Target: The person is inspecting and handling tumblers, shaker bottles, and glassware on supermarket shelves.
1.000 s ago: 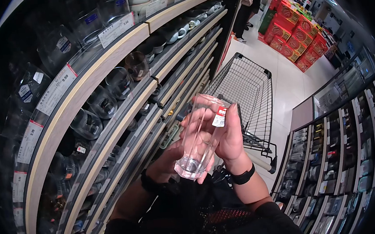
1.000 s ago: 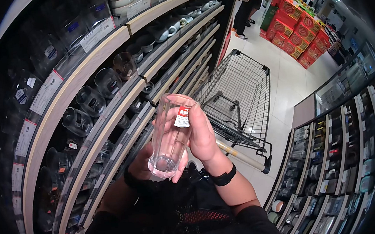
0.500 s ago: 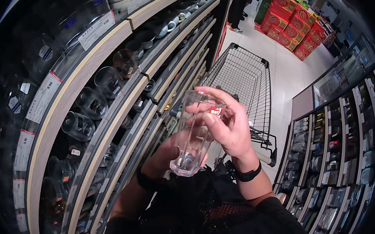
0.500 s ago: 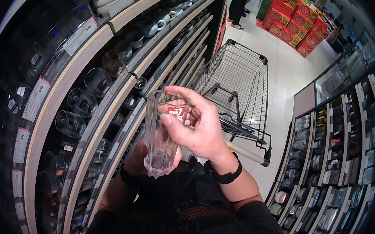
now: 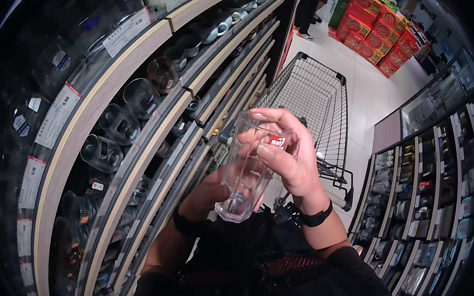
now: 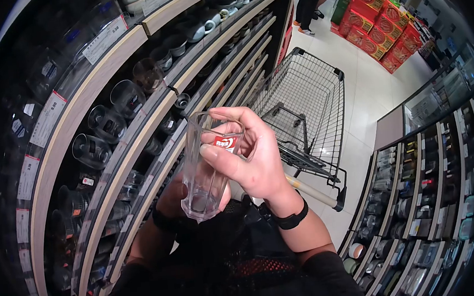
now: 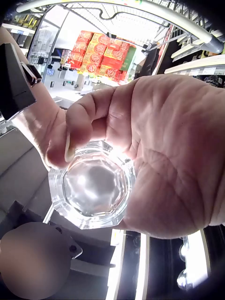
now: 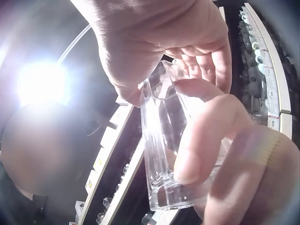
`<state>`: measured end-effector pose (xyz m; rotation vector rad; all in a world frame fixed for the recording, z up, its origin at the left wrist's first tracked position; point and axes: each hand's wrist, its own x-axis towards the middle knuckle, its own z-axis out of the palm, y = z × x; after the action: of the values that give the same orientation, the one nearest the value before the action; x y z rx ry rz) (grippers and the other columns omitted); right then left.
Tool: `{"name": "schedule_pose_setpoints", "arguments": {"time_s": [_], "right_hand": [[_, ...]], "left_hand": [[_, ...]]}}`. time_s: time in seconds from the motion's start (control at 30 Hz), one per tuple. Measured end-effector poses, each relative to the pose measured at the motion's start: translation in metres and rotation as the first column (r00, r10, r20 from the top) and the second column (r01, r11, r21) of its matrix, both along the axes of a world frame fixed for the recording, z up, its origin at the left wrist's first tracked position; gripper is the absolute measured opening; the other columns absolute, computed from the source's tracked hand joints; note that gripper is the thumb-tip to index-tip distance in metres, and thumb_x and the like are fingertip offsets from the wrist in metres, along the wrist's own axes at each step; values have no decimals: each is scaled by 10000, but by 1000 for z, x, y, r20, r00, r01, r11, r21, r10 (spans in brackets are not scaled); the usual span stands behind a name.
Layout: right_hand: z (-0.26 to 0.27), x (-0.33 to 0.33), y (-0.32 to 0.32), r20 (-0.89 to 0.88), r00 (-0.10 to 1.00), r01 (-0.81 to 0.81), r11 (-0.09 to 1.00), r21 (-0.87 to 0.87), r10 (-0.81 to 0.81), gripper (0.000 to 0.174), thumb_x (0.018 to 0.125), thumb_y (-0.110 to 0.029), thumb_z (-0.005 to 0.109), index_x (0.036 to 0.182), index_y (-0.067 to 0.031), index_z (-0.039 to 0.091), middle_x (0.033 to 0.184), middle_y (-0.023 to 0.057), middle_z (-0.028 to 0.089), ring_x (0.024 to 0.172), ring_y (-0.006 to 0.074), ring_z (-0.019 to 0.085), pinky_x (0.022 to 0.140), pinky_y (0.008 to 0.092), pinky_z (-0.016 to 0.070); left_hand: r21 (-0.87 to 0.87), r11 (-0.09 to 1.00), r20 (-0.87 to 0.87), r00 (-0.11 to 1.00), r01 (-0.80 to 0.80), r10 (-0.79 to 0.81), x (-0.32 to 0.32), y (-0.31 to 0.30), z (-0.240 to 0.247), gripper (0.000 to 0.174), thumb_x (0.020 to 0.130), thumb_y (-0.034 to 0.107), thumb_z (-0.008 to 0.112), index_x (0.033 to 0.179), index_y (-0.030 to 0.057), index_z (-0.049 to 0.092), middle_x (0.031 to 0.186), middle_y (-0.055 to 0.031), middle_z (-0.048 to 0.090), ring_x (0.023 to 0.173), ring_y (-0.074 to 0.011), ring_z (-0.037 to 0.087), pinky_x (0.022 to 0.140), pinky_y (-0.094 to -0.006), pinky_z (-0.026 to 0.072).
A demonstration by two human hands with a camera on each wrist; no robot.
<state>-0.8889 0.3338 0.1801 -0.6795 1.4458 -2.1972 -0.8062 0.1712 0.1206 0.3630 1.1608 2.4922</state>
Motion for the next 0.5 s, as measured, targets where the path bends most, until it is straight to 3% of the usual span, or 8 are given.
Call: {"name": "schedule_pose_setpoints", "arguments": {"time_s": [0.07, 0.17, 0.2, 0.27, 0.33, 0.4, 0.47, 0.5], "right_hand": [[-6, -3, -4, -20, 999, -35, 999, -41, 35, 645, 845, -143, 789, 1368, 57, 471, 1122, 117, 673, 974, 143, 669, 861, 254, 534], [-13, -4, -8, -51, 986, -166, 982, -88, 162, 880, 886, -541, 694, 1383, 118, 391, 1072, 193, 693, 977, 298, 704, 914, 383, 552], [-16, -5, -8, -45, 986, -165, 982, -88, 161, 880, 886, -541, 694, 1383, 118, 391, 1072, 193, 693, 977, 298, 704, 914, 383, 552], [-24, -7, -9, -44, 989, -147, 964, -223, 141, 621, 948, -297, 696, 1372, 62, 420, 1082, 135, 683, 939, 205, 690, 812, 323, 553], [-25, -9, -7, -36, 996, -88, 975, -203, 82, 578, 953, -293, 688, 1340, 59, 442, 1051, 132, 684, 906, 196, 684, 797, 319, 553], [-24, -11, -4, -35, 999, 31, 986, -164, -38, 496, 963, -286, 672, 1276, 52, 486, 989, 126, 686, 840, 177, 671, 766, 311, 553], [-24, -8, -7, -59, 990, 124, 986, -109, -131, 472, 957, -297, 684, 1239, 38, 508, 954, 97, 683, 826, 136, 652, 750, 288, 548], [-26, -7, -8, -95, 978, 179, 980, -88, -187, 475, 952, -310, 694, 1230, 32, 514, 949, 81, 677, 830, 117, 643, 744, 273, 542]], "left_hand": [[61, 991, -8, 993, 116, -116, -6, -3, -17, 889, 773, 669, 746, 1266, -20, 477, 878, -179, 651, 651, -168, 640, 509, -263, 496], [112, 982, 59, 985, 152, -160, -8, 0, -3, 923, 774, 708, 720, 1253, -43, 478, 847, -184, 653, 621, -167, 641, 486, -258, 496], [113, 982, 64, 985, 152, -160, -9, 1, 2, 923, 774, 708, 720, 1253, -43, 478, 847, -184, 653, 621, -167, 641, 486, -258, 496], [18, 990, -23, 990, 138, -138, -9, 2, 8, 923, 780, 721, 706, 1218, -63, 497, 820, -167, 656, 589, -160, 632, 471, -248, 488], [5, 998, 3, 998, 57, -57, -6, 3, 4, 895, 798, 690, 710, 1218, -75, 512, 864, -139, 664, 650, -148, 650, 528, -241, 509], [-109, 993, 49, 998, -34, 40, -12, -6, -3, 621, 938, 364, 649, 1367, -36, 446, 1001, -108, 698, 832, -162, 663, 778, -274, 525], [-144, 989, 132, 989, -46, 65, -11, -4, -2, 656, 900, 280, 703, 1410, -28, 429, 1011, -76, 676, 849, -129, 634, 792, -280, 516], [-343, 926, -54, 987, -159, 150, -6, -1, 4, 704, 868, 246, 745, 1433, -16, 415, 1014, -58, 656, 847, -114, 616, 792, -280, 512]]}}
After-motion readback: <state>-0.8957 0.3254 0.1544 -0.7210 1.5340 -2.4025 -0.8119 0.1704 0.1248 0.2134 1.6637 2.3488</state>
